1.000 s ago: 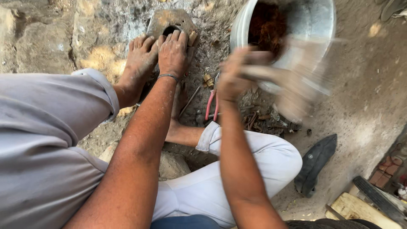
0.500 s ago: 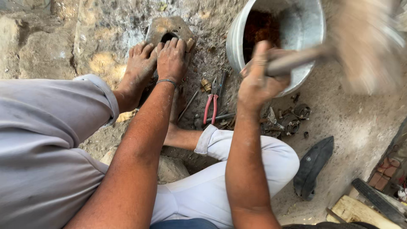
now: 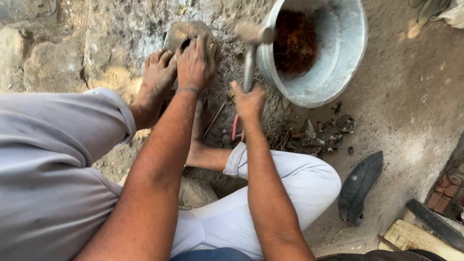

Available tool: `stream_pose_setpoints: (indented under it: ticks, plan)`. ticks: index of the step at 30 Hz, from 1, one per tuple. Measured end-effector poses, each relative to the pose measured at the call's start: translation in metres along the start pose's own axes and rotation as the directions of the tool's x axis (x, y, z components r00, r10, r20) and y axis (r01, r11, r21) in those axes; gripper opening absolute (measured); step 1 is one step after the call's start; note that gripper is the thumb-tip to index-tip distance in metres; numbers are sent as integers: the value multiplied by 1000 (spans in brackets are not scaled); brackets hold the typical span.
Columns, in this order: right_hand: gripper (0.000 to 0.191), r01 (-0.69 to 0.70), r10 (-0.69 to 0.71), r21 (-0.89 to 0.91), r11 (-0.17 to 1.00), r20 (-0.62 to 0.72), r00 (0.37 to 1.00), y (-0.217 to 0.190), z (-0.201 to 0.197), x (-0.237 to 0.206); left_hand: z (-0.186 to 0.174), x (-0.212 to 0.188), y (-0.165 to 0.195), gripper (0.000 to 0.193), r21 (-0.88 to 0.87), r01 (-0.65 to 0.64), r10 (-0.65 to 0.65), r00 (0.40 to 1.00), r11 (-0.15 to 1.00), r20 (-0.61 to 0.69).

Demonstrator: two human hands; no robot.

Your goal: The person sits on the ground and uses pliers to pull copper wire from a metal part, placing the wire into a metal basin. The person then uses a hammer to break apart a larger metal component on a stone block, separating the copper wire from the metal casing.

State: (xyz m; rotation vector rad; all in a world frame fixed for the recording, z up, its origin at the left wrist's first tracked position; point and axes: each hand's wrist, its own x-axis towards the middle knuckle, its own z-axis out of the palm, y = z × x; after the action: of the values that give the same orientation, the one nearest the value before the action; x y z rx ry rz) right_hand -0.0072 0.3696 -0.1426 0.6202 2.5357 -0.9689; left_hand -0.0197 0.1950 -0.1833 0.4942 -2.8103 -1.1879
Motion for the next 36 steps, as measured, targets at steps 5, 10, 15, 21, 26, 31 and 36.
stream_pose_setpoints:
  ticks: [5, 10, 15, 21, 26, 31, 36]
  plan:
    - [39, 266, -255, 92, 959, -119, 960, -20, -25, -12, 0, 28, 1, 15, 153, -252, 223, 957, 956, 183]
    - [27, 276, -239, 317, 907, -151, 959, -27, -30, -20, 0, 22, -11, 19, 162, -139, 111, 979, 977, 168]
    - [19, 564, -487, 518, 643, -292, 823, -50, -64, -31, 2, 17, -14, 22, 120, -47, 29, 988, 992, 152]
    - [15, 655, -675, 598, 461, -243, 697, -56, -48, -24, 11, 11, -22, 27, 102, -113, 111, 993, 988, 26]
    - [32, 271, -270, -27, 962, 43, 962, -4, 41, -6, 14, 11, -24, 24, 74, -116, 117, 993, 990, 1]
    - [43, -92, 89, 71, 993, 46, 995, 8, 27, 0, 7, 10, -22, 31, 61, -96, 94, 995, 994, 27]
    - [47, 545, -476, 255, 799, -287, 831, -89, -84, -23, 4, 14, -23, 31, 31, -140, 142, 988, 990, -62]
